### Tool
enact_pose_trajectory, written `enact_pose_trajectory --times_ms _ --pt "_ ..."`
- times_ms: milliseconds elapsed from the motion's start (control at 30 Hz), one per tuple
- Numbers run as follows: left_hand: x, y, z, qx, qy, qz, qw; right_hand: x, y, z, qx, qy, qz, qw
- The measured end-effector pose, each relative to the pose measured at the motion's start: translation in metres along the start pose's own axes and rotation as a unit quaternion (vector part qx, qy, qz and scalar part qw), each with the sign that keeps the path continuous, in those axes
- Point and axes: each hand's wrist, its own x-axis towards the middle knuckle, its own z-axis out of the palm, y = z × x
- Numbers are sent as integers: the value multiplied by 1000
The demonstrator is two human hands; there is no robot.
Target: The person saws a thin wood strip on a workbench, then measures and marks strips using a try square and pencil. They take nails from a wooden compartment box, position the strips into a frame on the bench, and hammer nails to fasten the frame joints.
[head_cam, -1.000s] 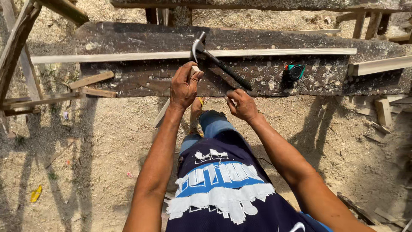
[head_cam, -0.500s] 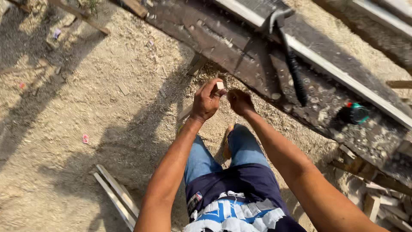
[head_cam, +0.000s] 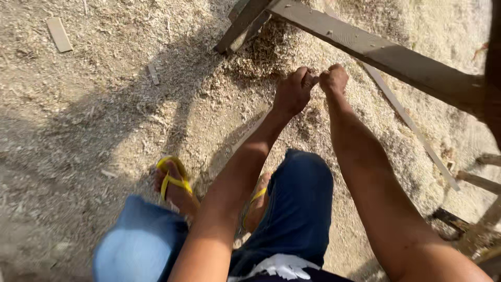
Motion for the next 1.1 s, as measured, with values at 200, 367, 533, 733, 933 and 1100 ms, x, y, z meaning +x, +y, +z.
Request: enact_pose_trajectory --times_ms 200,367,533,733,933,1100 --pt "10 -64 28 -53 16 -26 998 97 37 22 -31 148 -164 975" --pt "46 -82 72 10 111 -19 994 148 20 57 31 128 -140 981" --pt "82 -89 113 -108 -2 -204 973 203 7 71 -15 104 -201 974" --pt "80 -144 110 -69 -36 -145 986 267 32 41 -149 51 -204 966" --pt "74 -181 108 -164 35 -174 970 230 59 65 -310 4 -242 919" --pt "45 -182 70 -36 161 -133 977 83 96 95 -194 -41 -442 875"
